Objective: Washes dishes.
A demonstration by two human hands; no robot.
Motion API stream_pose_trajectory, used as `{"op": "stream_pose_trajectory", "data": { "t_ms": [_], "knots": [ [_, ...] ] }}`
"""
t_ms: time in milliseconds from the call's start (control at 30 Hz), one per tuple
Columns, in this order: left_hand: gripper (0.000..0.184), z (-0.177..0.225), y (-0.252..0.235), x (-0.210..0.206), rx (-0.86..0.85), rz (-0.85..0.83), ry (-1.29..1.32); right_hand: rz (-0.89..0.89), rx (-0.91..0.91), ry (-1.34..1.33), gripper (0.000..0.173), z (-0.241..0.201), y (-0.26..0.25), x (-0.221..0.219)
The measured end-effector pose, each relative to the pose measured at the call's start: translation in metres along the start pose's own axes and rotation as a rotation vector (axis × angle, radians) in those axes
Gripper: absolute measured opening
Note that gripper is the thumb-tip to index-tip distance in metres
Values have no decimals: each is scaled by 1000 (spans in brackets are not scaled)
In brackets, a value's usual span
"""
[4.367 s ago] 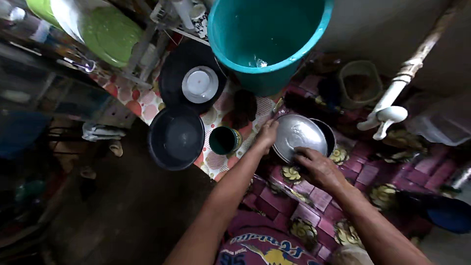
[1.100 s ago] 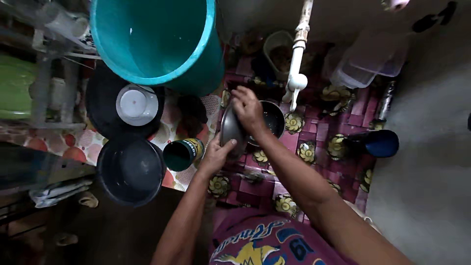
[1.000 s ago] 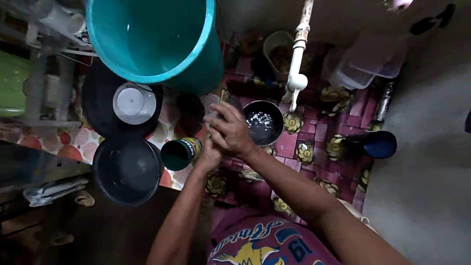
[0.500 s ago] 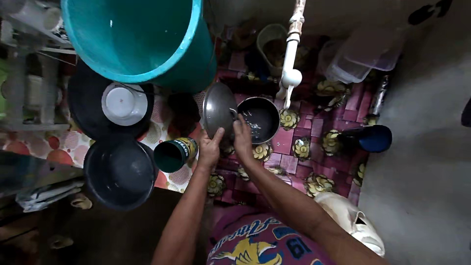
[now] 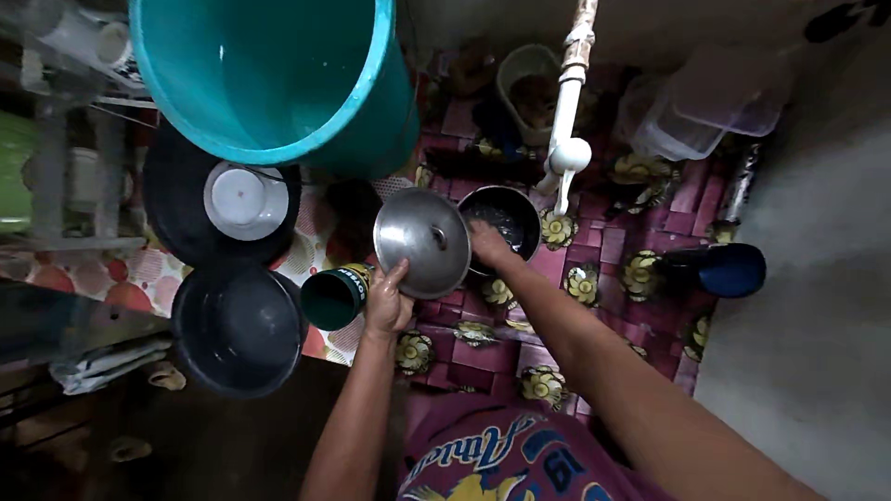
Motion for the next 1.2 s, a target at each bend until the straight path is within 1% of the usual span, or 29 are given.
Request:
{"op": "stream_pose_trajectory", "data": {
  "t_ms": [33,100,133,167,200,233,267,333,367,433,467,500,533,567,600,633,667,733,800,833,867,900,933,967,1033,1067,1100,1167,1200],
  "knots": [
    [38,1,2,2,0,5,0,61,-1,-17,40,11,-1,6],
    [39,3,4,6,-11,10,3,182,-187,-67,43,23,3,17],
    [39,3,3,7,-21,9,11,157,-218,-56,46,18,5,17],
    [38,3,2,7,-29,10,12,78,-153,-1,48,8,4,11],
    [38,2,2,8,-31,11,8,-8,-44,81,45,1,3,2],
    [38,2,1,7,-34,11,9,-33,24,135,43,2,4,-1],
    [38,1,-1,5,-38,8,12,14,7,97,45,9,3,7],
    [38,0,0,4,-48,-1,22,138,-180,7,51,23,9,17],
    [38,1,-2,4,-52,0,28,111,-220,14,54,20,11,15],
    [38,-1,-4,5,-47,5,32,-70,-119,140,54,9,14,1],
    [38,-3,-6,5,-45,7,39,-118,-81,157,50,11,16,0],
    [37,-4,-7,7,-43,9,46,-95,-101,98,44,19,16,7],
    [37,-5,-8,8,-38,14,44,-27,-183,-17,39,28,17,21],
    [38,-5,-9,10,-29,21,30,72,-265,-149,42,34,17,37],
    [40,-6,-9,10,-17,30,5,159,-299,-287,50,32,16,55],
    [42,-6,-11,9,-6,37,-35,232,-272,-423,58,22,15,72],
    [45,-9,-12,7,18,47,-100,296,-196,-533,62,4,15,87],
    [53,-17,-13,0,67,87,-275,396,39,-617,57,-43,17,106],
    [55,-22,-20,-9,68,111,-372,462,281,-539,51,-98,24,113],
    [52,-22,-22,-13,49,115,-375,502,370,-463,49,-121,33,112],
    [47,-21,-23,-15,24,120,-377,533,446,-390,47,-138,43,112],
    [44,-18,-24,-17,-2,114,-383,547,498,-354,46,-142,46,115],
    [46,-17,-23,-17,-13,91,-399,551,491,-339,46,-135,42,118],
    [48,-17,-18,-16,-17,75,-434,533,408,-355,45,-119,33,120],
    [48,-15,-11,-17,-25,39,-529,498,167,-441,44,-85,18,127],
    [45,-11,-12,-19,-28,24,-552,507,112,-453,43,-82,17,132],
    [42,-9,-13,-21,-21,21,-562,524,138,-429,41,-91,24,133],
    [36,-9,-15,-22,-12,28,-573,537,336,-361,38,-129,48,125],
    [32,-9,-17,-22,-23,28,-571,552,438,-326,37,-143,51,123]
  ]
}}
Point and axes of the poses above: each hand's wrist, its own y-axis away from the middle knuckle, its own x-axis out of the back of the hand, z = x × y, the point moved 7 cm from there along -y, towards the middle knuckle, and after that the axes turned 4 degrees about -z, right-handed, at the moved point
